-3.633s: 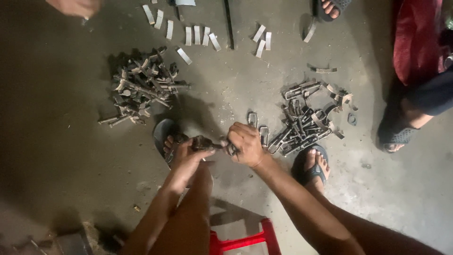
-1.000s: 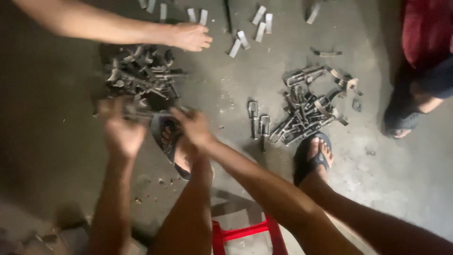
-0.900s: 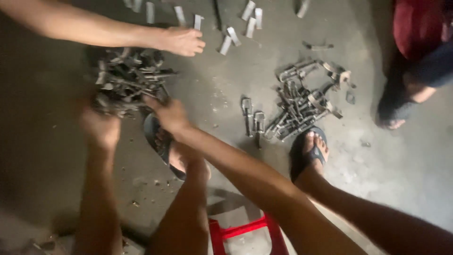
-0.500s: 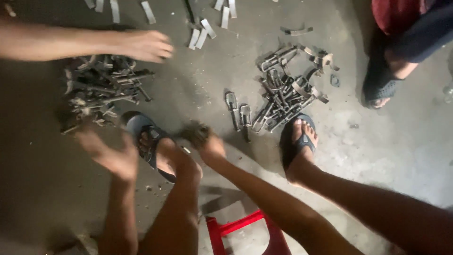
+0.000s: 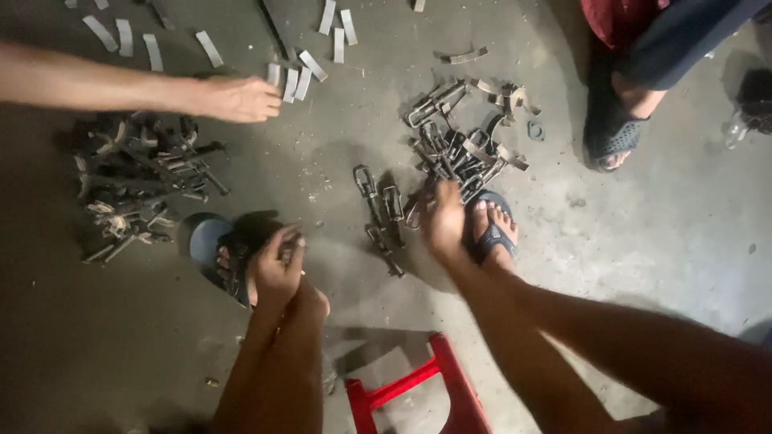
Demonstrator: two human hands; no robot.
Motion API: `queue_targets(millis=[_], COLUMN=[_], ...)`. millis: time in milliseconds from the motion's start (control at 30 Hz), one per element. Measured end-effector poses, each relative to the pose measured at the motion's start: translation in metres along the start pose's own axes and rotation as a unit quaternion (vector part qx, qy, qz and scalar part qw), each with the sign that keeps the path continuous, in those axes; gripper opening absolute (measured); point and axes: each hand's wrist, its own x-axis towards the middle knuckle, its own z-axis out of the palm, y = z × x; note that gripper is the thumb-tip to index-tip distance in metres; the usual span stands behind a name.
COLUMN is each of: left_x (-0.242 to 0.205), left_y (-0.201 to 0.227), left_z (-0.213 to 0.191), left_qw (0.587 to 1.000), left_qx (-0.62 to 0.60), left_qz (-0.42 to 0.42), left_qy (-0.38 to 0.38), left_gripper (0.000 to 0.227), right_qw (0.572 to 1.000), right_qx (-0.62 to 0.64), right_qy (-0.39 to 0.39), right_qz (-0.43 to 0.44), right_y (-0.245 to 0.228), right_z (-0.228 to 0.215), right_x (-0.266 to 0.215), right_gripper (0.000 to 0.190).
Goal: The person assembles metal components by hand, picking up small metal pieces and joining them together. They repeatedly handle the parts, aligning and fitting them, while another person's hands occasionally appear to sort nearby pieces.
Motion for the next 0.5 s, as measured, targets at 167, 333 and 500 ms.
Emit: queue_targets(millis=[167,333,500], left_x=[0.002,0.002,-0.005], left_y=[0.003,-0.007,-0.013], left_z=[0.001,0.001,0.006], left_qw=[0.994,0.993,0.998], left_qx=[0.093,0.111,0.058], left_qz=[0.047,0.042,0.010], left_qy=[0.016,0.000,-0.002], left_gripper=[0.016,0.016,0.017], right_qw=[0.989,0.985,0.989], right_qx=[-0.084,-0.150,-0.145], right_qy=[-0.087,-0.065,0.009], right_qz=[0.083,-0.049,0.024], right_y=[0.054,0.078,0.004], right_z=[-0.006,0.006,-0.058], right_x=[0.068,0.085,0.067], right_gripper=[0.042,0.036,0.017])
